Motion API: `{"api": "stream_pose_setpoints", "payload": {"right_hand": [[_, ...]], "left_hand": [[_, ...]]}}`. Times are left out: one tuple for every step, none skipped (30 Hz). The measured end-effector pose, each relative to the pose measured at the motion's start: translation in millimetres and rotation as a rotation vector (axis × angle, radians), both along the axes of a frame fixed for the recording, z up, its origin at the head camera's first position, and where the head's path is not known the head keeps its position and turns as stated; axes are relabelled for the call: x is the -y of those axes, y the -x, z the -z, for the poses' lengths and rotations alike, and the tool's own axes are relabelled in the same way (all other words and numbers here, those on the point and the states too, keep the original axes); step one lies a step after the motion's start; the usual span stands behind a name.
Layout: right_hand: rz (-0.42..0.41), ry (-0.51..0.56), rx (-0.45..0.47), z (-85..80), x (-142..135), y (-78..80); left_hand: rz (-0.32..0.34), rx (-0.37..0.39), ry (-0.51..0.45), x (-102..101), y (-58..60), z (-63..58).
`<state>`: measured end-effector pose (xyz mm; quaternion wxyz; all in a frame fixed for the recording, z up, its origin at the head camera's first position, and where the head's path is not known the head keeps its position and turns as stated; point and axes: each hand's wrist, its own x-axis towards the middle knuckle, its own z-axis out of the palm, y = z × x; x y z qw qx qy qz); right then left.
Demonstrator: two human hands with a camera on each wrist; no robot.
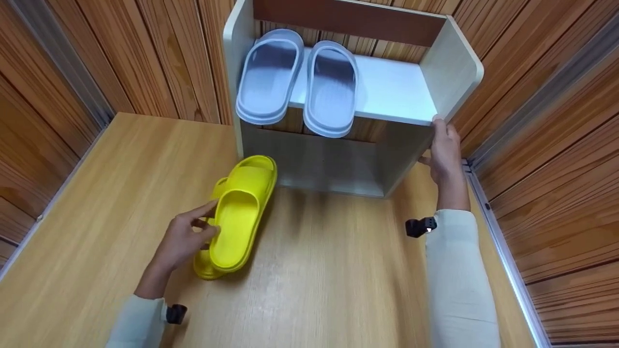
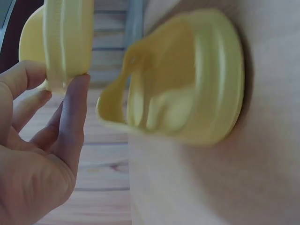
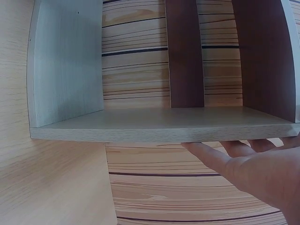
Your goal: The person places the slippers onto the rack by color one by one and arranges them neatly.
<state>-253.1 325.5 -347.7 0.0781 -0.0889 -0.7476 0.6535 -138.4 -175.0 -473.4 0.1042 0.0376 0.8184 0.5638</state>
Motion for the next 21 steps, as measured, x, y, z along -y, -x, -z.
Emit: {"api": "stream_pose_setpoints", "payload": {"right_hand": [[-0.004, 0.002, -0.011, 0.4, 0, -0.2], [-0.008, 0.004, -0.021, 0.7, 0, -0.3], [-0.01, 0.005, -0.03, 1.0, 0, -0.7], [-0.014, 0.008, -0.037, 0.9, 0, -1.1], [-0.017, 0.012, -0.04, 0.9, 0, -1.2], [-0.019, 0.015, -0.043, 0.8, 0, -1.5], [-0.019, 0.015, -0.038, 0.7, -1, -1.6], [-0.018, 0.015, -0.033, 0.6, -1, -1.8], [-0.016, 0.016, -0.028, 0.3, -1, -2.1], [-0.015, 0.017, -0.023, 0.1, -2, -2.2], [-0.013, 0.02, -0.019, 0.2, -2, -2.2], [-0.011, 0.02, -0.017, 0.1, -3, -2.5], [-0.009, 0.02, -0.015, 0.0, -3, -2.7], [-0.008, 0.021, -0.011, 0.0, -2, -2.8], [-0.007, 0.021, -0.007, 0.0, -2, -2.7], [-0.006, 0.021, -0.005, 0.0, -2, -2.6], [-0.006, 0.021, -0.001, 0.0, -2, -2.3], [-0.005, 0.021, 0.001, 0.1, -2, -1.9], [-0.005, 0.022, 0.004, 0.1, -1, -1.3], [-0.006, 0.022, 0.007, 0.2, -1, -0.6], [-0.007, 0.019, 0.008, 0.2, -1, 0.1]], "left_hand": [[0.003, 0.001, -0.003, -4, 0.7, 1.6], [0.005, 0.004, -0.001, -8, 1.4, 3.1], [0.01, 0.0, 0.0, -11, 2.2, 4.7], [0.012, 0.005, 0.005, -15, 3.4, 5.4], [0.012, 0.011, 0.009, -18, 5.1, 6.0], [0.013, 0.012, 0.014, -21, 7.1, 6.2], [0.012, 0.016, 0.023, -24, 8.8, 6.1], [0.012, 0.019, 0.029, -27, 10.7, 5.5], [0.01, 0.024, 0.031, -30, 12.9, 4.6], [0.006, 0.03, 0.031, -33, 15.2, 3.5], [0.003, 0.028, 0.03, -35, 17.5, 2.8], [0.002, 0.028, 0.028, -38, 19.6, 1.7], [-0.004, 0.031, 0.025, -41, 21.8, 0.9], [-0.007, 0.034, 0.021, -43, 23.9, 0.2], [-0.013, 0.038, 0.015, -46, 26.1, -0.6], [-0.016, 0.038, 0.01, -48, 28.3, -1.0], [-0.02, 0.041, 0.009, -50, 30.6, -1.2], [-0.023, 0.042, 0.01, -51, 33.1, -1.3], [-0.028, 0.045, 0.01, -53, 35.6, -1.3], [-0.033, 0.049, 0.013, -54, 37.9, -1.3], [-0.038, 0.049, 0.017, -55, 40.4, -1.2]]}}
